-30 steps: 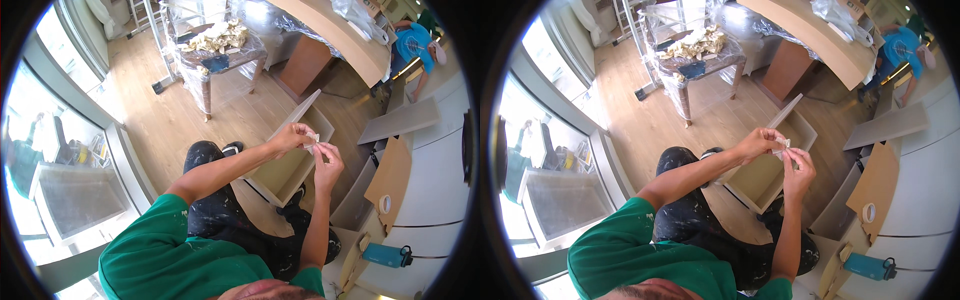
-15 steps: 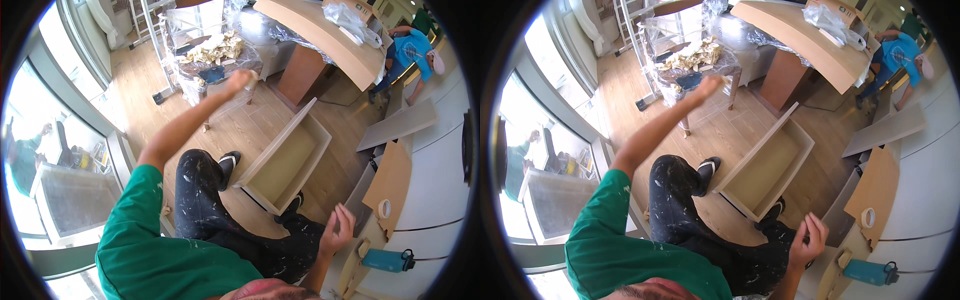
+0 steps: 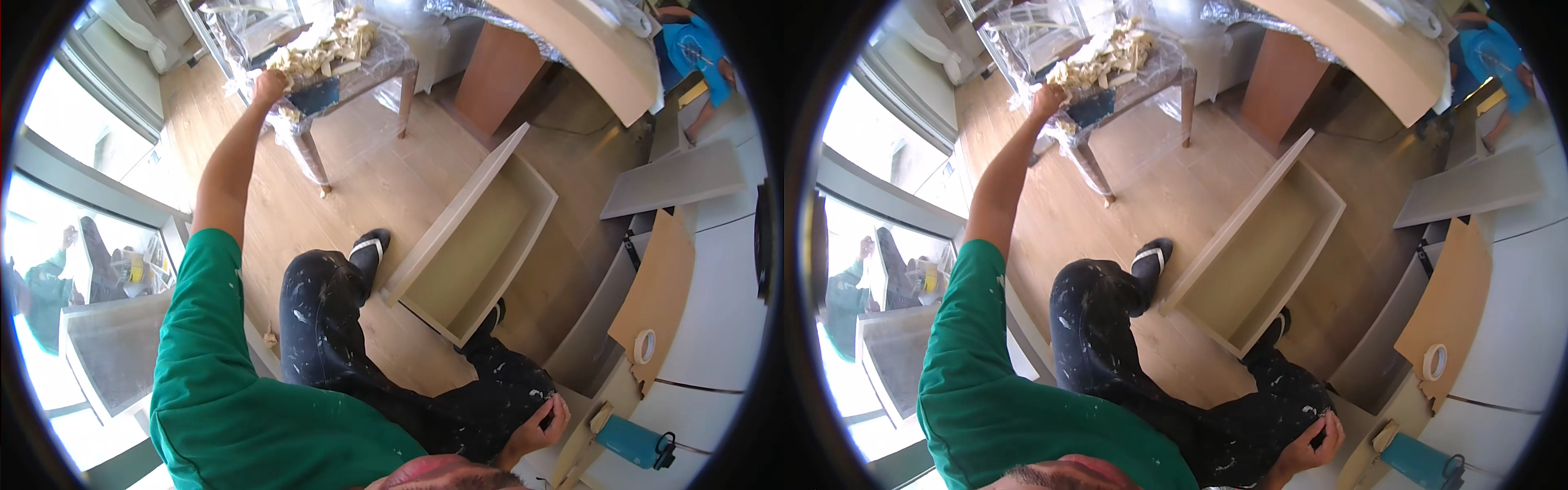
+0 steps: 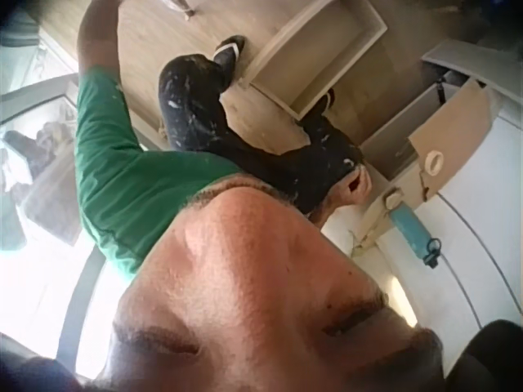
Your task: The person paints the edges of a wooden drawer using a brush and a small container of light-colored paint, then removes pieces of masking tape from the corners and wipes the surface with a cloth.
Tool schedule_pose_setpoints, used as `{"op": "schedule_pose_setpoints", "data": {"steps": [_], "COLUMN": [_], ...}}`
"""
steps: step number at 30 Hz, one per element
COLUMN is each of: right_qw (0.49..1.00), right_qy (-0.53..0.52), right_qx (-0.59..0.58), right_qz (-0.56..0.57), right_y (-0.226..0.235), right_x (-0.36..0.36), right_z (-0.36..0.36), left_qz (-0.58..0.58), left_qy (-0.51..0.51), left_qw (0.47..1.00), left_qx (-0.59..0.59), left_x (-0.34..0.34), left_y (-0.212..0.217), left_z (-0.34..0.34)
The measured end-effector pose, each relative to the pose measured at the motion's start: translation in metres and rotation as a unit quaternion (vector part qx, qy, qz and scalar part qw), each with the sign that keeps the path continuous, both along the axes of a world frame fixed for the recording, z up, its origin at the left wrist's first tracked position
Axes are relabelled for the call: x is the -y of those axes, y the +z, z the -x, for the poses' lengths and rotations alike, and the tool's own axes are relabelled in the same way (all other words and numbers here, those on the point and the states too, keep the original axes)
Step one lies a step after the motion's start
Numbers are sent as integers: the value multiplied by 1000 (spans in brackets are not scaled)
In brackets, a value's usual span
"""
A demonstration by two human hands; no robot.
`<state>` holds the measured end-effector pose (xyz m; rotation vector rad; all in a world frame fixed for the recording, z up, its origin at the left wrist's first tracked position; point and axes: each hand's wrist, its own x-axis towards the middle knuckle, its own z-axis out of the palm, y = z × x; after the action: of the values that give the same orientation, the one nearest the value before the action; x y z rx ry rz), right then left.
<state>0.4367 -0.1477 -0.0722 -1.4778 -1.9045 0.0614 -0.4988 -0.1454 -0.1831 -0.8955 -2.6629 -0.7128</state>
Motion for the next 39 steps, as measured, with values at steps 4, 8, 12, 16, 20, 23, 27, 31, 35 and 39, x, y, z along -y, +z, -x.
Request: {"op": "schedule_pose_setpoints", "data": {"steps": [4,8,12,16,20,23,27,31,35,39], "right_qw": [1000,1000,1000,999,1000,999,1000,1000,1000,1000], "right_qy": [-14,-9,-6,-12,-9,2,-1,-3,-4,-20], "right_qx": [11,28,28,31,22,31,19,15,0,5], "right_qz": [2,1,11,11,12,7,5,-1,11,17], "right_y": [4,4,1,5,6,5,7,4,4,11], "right_x": [-1,-5,-4,-4,-4,-4,-3,-5,-5,0], "right_z": [9,15,14,19,22,20,22,20,22,32], "left_qz": [60,-48,-11,29,42,29,23,51,-20,-125], "left_qy": [-36,15,13,-128,-172,-156,-94,-169,-85,-2], "left_qw": [995,998,999,988,982,986,995,976,989,987], "left_qx": [-73,-38,37,-79,-71,-57,-20,-129,-123,-97], "left_x": [5,0,4,24,27,30,25,26,14,-30], "left_y": [-2,-5,2,6,11,16,25,34,55,86], "left_z": [11,3,-4,-14,-11,-14,-25,-13,-12,-28]}}
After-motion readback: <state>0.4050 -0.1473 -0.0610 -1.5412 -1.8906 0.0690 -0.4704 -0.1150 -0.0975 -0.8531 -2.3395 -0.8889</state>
